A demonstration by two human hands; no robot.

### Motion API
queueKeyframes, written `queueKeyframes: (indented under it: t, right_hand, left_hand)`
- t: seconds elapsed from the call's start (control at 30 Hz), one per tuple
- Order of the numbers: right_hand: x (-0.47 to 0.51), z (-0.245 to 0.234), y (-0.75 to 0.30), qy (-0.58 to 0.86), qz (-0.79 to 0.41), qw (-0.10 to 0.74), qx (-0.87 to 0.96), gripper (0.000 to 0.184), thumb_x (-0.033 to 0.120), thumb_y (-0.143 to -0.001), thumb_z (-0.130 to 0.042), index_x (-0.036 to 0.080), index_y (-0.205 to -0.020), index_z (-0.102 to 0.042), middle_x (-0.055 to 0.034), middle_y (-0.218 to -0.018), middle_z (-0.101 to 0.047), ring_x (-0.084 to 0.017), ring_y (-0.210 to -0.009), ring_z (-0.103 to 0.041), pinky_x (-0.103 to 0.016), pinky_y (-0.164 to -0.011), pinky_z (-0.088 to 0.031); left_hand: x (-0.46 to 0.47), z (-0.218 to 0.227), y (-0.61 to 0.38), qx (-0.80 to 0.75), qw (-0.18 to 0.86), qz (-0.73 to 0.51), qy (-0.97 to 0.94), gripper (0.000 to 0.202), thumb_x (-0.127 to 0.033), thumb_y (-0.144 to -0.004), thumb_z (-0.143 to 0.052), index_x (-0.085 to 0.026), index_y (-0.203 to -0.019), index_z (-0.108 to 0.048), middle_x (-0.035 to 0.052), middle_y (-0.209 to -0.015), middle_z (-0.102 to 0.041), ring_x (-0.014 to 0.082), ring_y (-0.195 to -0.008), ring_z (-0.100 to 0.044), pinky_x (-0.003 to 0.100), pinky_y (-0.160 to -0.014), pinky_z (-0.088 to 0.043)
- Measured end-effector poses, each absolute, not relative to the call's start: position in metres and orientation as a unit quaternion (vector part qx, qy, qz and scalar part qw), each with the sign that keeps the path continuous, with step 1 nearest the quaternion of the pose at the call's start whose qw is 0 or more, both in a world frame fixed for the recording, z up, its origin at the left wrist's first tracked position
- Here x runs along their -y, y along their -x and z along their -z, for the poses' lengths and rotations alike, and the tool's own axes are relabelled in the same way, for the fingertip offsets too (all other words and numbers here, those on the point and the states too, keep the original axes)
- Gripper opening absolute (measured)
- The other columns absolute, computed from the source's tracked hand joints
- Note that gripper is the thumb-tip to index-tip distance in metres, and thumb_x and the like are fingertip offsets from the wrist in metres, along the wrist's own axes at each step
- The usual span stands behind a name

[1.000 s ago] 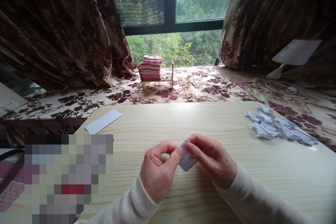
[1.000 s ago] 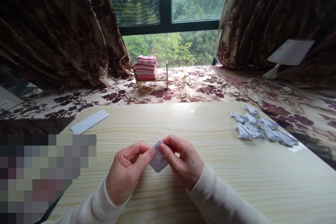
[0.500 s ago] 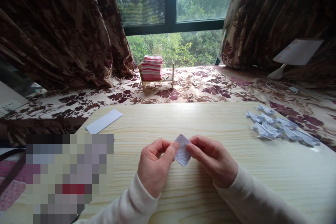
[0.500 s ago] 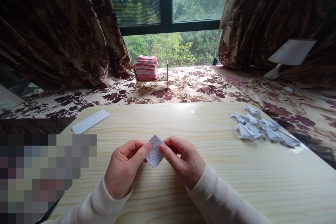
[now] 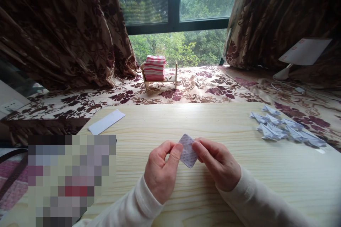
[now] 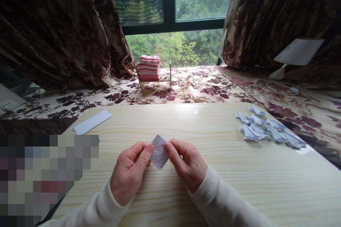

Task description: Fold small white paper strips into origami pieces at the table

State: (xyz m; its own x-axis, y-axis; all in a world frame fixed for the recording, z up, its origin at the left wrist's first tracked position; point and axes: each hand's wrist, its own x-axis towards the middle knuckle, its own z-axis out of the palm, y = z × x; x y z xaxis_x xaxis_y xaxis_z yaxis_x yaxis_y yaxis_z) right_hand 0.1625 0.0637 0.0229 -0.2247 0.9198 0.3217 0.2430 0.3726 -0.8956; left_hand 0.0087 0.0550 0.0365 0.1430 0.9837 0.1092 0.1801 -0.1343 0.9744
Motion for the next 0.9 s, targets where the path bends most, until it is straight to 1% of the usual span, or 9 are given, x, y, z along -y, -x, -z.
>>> queueKeyframes:
  t: [0.07, 0.13, 0.27, 0.33, 0.43, 0.6, 0.7, 0.8, 0.9]
  right_hand:
    - [-0.064, -0.023, -0.163, 0.414, -0.362, 0.466, 0.693, 0.038, 0.034, -0.093, -0.039, 0.019, -0.058, -0.04, 0.0045, -0.054, -0.035, -0.009, -0.05, -0.036, -0.021, -0.047, -0.031]
    - [-0.065, -0.022, -0.163, 0.414, -0.359, 0.469, 0.693, 0.037, 0.032, -0.093, -0.04, 0.019, -0.058, -0.042, 0.0047, -0.054, -0.036, -0.009, -0.05, -0.036, -0.021, -0.047, -0.031]
    - [-0.064, -0.023, -0.162, 0.411, -0.35, 0.472, 0.697, 0.035, 0.031, -0.092, -0.041, 0.018, -0.059, -0.045, 0.0048, -0.054, -0.037, -0.008, -0.05, -0.037, -0.02, -0.047, -0.032]
    - [-0.063, -0.023, -0.161, 0.405, -0.348, 0.468, 0.705, 0.035, 0.029, -0.092, -0.041, 0.018, -0.059, -0.045, 0.0049, -0.054, -0.037, -0.008, -0.05, -0.037, -0.019, -0.047, -0.032]
    - [-0.061, -0.023, -0.162, 0.399, -0.342, 0.466, 0.712, 0.036, 0.028, -0.092, -0.041, 0.018, -0.058, -0.044, 0.0053, -0.053, -0.037, -0.008, -0.049, -0.037, -0.019, -0.046, -0.032]
    - [-0.063, -0.024, -0.163, 0.386, -0.349, 0.46, 0.72, 0.035, 0.025, -0.093, -0.04, 0.017, -0.063, -0.054, 0.0029, -0.056, -0.048, -0.008, -0.052, -0.043, -0.019, -0.05, -0.035]
    - [-0.064, -0.025, -0.164, 0.38, -0.353, 0.461, 0.72, 0.035, 0.025, -0.094, -0.04, 0.016, -0.063, -0.056, 0.0017, -0.058, -0.051, -0.009, -0.053, -0.045, -0.02, -0.052, -0.037]
    - [-0.064, -0.023, -0.164, 0.391, -0.342, 0.462, 0.719, 0.036, 0.026, -0.094, -0.039, 0.017, -0.062, -0.054, 0.0028, -0.056, -0.046, -0.009, -0.052, -0.043, -0.02, -0.051, -0.036]
    - [-0.064, -0.021, -0.165, 0.417, -0.319, 0.472, 0.708, 0.036, 0.028, -0.093, -0.04, 0.018, -0.059, -0.046, 0.0045, -0.054, -0.038, -0.009, -0.05, -0.038, -0.021, -0.048, -0.033]
  left_hand:
    - [-0.056, -0.036, -0.008, -0.478, 0.457, -0.443, -0.606, 0.033, -0.038, -0.088, -0.045, -0.017, -0.063, -0.053, -0.0042, -0.055, -0.043, 0.0104, -0.055, -0.039, 0.021, -0.053, -0.034]
    - [-0.056, -0.035, -0.007, -0.481, 0.456, -0.444, -0.603, 0.034, -0.04, -0.088, -0.046, -0.017, -0.063, -0.053, -0.004, -0.056, -0.043, 0.0105, -0.055, -0.04, 0.021, -0.053, -0.035]
    - [-0.055, -0.033, -0.007, -0.467, 0.454, -0.431, -0.625, 0.023, -0.038, -0.081, -0.06, -0.016, -0.073, -0.062, -0.0013, -0.065, -0.054, 0.013, -0.064, -0.049, 0.023, -0.064, -0.04]
    - [-0.055, -0.032, -0.008, -0.455, 0.466, -0.425, -0.629, 0.021, -0.035, -0.081, -0.06, -0.016, -0.076, -0.066, 0.0003, -0.068, -0.059, 0.0141, -0.067, -0.052, 0.023, -0.067, -0.042]
    - [-0.055, -0.033, -0.007, -0.429, 0.511, -0.431, -0.608, 0.022, -0.033, -0.085, -0.056, -0.016, -0.079, -0.069, 0.0009, -0.07, -0.063, 0.0132, -0.066, -0.054, 0.022, -0.065, -0.043]
    - [-0.054, -0.039, -0.005, -0.419, 0.538, -0.428, -0.593, 0.027, -0.032, -0.086, -0.052, -0.014, -0.073, -0.067, 0.0004, -0.063, -0.059, 0.0119, -0.062, -0.051, 0.02, -0.06, -0.042]
    - [-0.054, -0.045, -0.006, -0.424, 0.544, -0.427, -0.584, 0.027, -0.031, -0.084, -0.051, -0.014, -0.069, -0.066, 0.0003, -0.061, -0.056, 0.0119, -0.061, -0.05, 0.02, -0.059, -0.043]
    - [-0.057, -0.047, -0.006, -0.444, 0.539, -0.426, -0.575, 0.025, -0.028, -0.079, -0.053, -0.015, -0.06, -0.062, -0.0003, -0.057, -0.055, 0.0116, -0.058, -0.05, 0.019, -0.058, -0.043]
    - [-0.059, -0.043, -0.004, -0.47, 0.509, -0.436, -0.574, 0.024, -0.03, -0.079, -0.054, -0.015, -0.064, -0.064, -0.0005, -0.057, -0.054, 0.0121, -0.059, -0.05, 0.02, -0.058, -0.042]
